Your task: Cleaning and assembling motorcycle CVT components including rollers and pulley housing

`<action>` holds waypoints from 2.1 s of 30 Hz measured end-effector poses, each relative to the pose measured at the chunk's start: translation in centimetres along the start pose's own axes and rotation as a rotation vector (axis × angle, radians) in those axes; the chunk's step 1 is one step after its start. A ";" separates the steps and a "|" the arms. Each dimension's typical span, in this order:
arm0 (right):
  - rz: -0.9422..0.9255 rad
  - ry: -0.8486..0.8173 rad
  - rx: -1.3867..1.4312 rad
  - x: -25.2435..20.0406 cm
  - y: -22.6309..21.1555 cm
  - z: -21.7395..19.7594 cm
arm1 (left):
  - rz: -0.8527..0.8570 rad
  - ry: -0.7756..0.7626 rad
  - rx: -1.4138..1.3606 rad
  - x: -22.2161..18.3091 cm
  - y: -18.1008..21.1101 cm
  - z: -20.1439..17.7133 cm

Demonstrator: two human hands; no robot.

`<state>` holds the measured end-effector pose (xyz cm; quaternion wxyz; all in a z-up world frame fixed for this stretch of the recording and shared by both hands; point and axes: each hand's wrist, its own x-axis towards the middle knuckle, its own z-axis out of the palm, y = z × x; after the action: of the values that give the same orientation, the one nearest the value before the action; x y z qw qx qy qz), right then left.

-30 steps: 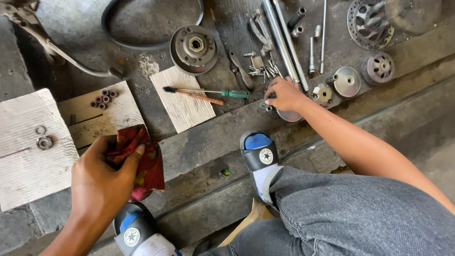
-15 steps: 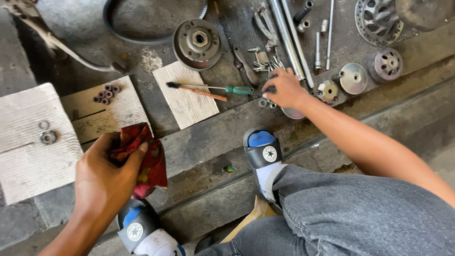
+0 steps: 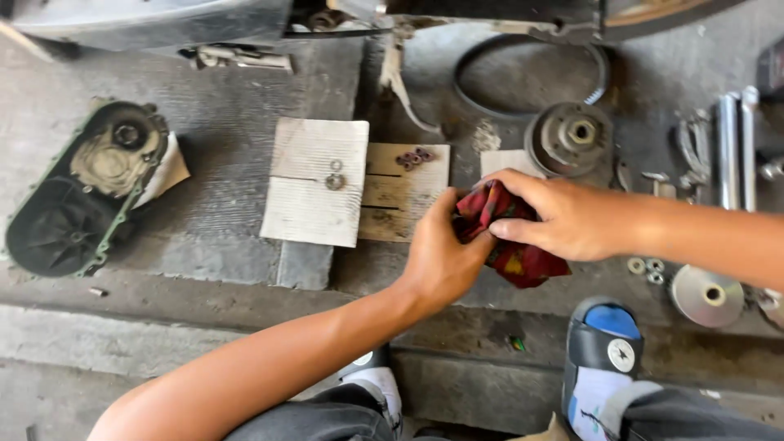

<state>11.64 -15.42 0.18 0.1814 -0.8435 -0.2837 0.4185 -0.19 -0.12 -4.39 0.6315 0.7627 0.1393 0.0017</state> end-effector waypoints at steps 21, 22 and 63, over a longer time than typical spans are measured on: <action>0.068 0.190 -0.050 7.5 8.1 2.3 | -0.259 0.186 0.986 18.2 -23.3 -18.6; 0.070 0.187 -0.049 7.6 8.3 2.4 | -0.260 0.183 0.986 18.3 -23.8 -18.4; -0.626 0.731 0.548 -2.9 -1.1 0.8 | 0.385 0.163 0.031 1.1 7.1 -2.1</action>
<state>9.25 -16.33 2.09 0.5967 -0.7311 -0.3202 0.0829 2.01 0.99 2.74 0.5944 0.7822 0.0417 0.1820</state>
